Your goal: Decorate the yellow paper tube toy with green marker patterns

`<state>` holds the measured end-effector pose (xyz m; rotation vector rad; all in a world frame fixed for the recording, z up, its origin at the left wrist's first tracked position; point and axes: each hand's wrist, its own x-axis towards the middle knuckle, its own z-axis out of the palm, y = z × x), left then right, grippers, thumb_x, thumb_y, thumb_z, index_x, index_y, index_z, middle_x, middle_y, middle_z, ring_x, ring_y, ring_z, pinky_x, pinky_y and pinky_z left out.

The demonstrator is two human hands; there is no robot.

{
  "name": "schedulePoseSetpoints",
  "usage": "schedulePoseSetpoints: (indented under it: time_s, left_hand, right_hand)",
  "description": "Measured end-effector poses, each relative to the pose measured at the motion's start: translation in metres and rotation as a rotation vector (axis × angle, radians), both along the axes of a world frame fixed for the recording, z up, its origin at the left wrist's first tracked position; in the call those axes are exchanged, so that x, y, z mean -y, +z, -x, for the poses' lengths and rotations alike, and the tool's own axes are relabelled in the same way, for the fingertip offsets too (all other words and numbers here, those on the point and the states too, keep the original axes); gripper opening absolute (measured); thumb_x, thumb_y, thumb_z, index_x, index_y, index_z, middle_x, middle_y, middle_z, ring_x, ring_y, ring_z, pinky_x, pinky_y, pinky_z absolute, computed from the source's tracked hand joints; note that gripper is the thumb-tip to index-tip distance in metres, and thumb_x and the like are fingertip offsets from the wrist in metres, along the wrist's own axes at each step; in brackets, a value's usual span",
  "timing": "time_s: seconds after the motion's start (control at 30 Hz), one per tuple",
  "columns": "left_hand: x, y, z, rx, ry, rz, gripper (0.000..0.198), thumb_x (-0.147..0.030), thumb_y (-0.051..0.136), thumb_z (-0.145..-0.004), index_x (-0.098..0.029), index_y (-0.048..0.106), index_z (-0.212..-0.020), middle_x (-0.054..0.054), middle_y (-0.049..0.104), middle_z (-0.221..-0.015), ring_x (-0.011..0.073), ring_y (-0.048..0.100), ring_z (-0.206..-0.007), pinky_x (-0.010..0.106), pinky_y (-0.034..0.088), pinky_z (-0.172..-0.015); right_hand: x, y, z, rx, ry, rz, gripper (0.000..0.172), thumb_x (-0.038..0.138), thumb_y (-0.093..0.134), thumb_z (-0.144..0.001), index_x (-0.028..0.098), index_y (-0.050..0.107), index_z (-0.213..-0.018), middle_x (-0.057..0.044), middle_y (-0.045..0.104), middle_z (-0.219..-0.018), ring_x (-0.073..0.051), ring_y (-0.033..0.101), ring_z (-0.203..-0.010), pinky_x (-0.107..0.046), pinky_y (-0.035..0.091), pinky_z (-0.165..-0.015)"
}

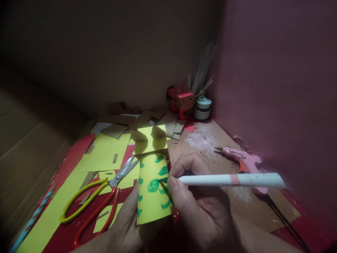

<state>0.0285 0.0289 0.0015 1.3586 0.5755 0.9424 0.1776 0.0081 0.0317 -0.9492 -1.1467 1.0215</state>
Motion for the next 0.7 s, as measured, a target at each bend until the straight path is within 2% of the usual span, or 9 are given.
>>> schedulePoseSetpoints:
  time_s: [0.23,0.5,0.7]
  left_hand:
    - [0.0042,-0.0050,-0.0024,0.031,0.042,0.086,0.047,-0.030,0.068,-0.086,-0.022,0.048,-0.128,0.011,0.068,-0.122,0.0306,0.064,-0.112,0.042,0.052,-0.099]
    - [-0.0001,-0.0006,0.0025,-0.009,-0.042,0.016,0.045,-0.024,0.065,-0.089,-0.024,0.046,-0.130,0.010,0.066,-0.126,0.0284,0.064,-0.114,0.038,0.052,-0.099]
    - [0.0009,-0.0059,0.0035,-0.026,-0.024,-0.012,0.048,-0.024,0.064,-0.089,-0.024,0.042,-0.132,0.010,0.066,-0.125,0.0284,0.063,-0.113,0.039,0.053,-0.097]
  right_hand:
    - [0.0010,0.0012,0.0017,-0.014,-0.020,0.008,0.011,0.023,0.056,-0.092,0.028,0.057,-0.082,0.003,0.051,-0.059,-0.012,0.048,-0.051,-0.022,0.041,-0.046]
    - [-0.0002,0.0012,0.0018,-0.003,-0.026,-0.021,0.010,0.025,0.055,-0.092,0.027,0.058,-0.083,0.002,0.053,-0.060,-0.013,0.049,-0.051,-0.023,0.042,-0.045]
    - [0.0010,0.0019,0.0014,0.032,-0.033,-0.014,0.010,0.024,0.056,-0.091,0.027,0.057,-0.081,0.002,0.052,-0.059,-0.014,0.049,-0.051,-0.024,0.043,-0.045]
